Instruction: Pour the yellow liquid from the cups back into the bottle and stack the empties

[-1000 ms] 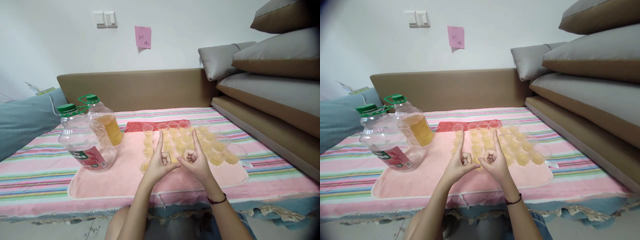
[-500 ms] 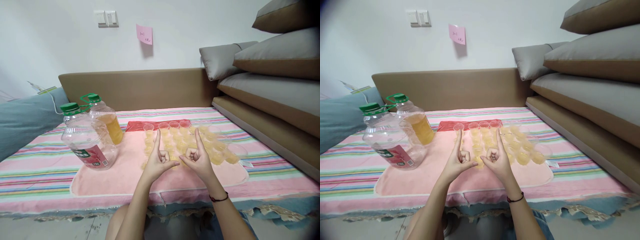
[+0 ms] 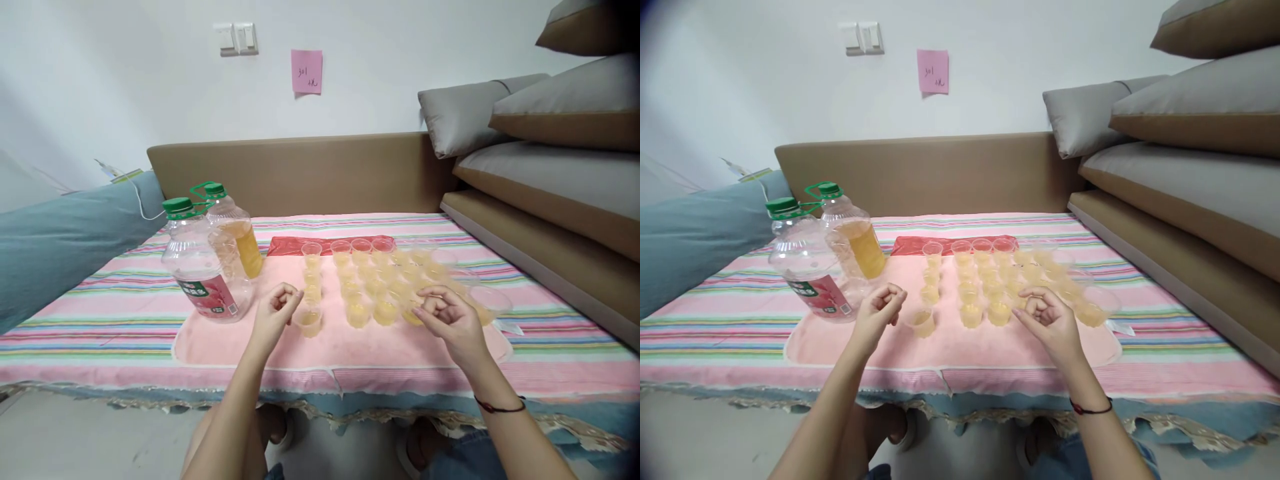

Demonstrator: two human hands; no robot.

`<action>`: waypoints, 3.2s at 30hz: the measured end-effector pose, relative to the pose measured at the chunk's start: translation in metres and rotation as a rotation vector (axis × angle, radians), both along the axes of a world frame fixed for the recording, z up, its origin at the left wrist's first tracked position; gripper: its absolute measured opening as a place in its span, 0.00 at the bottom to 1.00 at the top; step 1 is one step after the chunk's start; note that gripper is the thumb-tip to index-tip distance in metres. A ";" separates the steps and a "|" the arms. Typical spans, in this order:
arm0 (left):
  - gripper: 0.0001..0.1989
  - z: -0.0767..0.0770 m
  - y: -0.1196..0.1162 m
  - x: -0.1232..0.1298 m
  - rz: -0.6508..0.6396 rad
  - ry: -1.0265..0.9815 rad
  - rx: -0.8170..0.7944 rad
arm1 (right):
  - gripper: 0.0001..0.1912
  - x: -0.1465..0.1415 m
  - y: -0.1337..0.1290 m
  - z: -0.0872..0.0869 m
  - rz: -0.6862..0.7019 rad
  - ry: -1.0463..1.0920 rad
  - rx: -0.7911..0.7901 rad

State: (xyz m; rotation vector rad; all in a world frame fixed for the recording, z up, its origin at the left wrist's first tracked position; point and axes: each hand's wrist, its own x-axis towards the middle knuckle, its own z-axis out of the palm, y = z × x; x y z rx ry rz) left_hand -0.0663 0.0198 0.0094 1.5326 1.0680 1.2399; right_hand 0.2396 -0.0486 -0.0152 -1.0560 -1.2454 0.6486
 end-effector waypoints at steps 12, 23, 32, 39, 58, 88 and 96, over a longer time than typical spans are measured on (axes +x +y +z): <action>0.38 -0.051 -0.001 -0.034 0.093 0.284 -0.014 | 0.14 -0.015 -0.014 -0.024 0.183 -0.208 -0.233; 0.40 -0.082 0.011 -0.013 0.116 0.186 0.065 | 0.26 0.123 -0.015 -0.034 -0.840 0.100 -0.018; 0.42 -0.091 0.018 0.000 0.100 0.103 0.020 | 0.38 0.161 0.000 -0.079 -0.619 0.114 -0.222; 0.40 -0.093 0.018 0.007 0.114 0.016 -0.007 | 0.36 0.159 0.017 -0.090 -0.525 0.139 -0.239; 0.33 -0.052 -0.022 0.029 -0.014 -0.057 0.041 | 0.30 0.121 -0.019 -0.024 -0.572 0.134 -0.015; 0.30 -0.033 -0.057 0.057 -0.306 -0.069 -0.002 | 0.29 -0.043 -0.009 0.015 -0.156 -0.663 0.248; 0.30 -0.035 -0.059 0.061 -0.312 -0.067 -0.019 | 0.30 -0.044 -0.010 0.016 -0.156 -0.721 0.301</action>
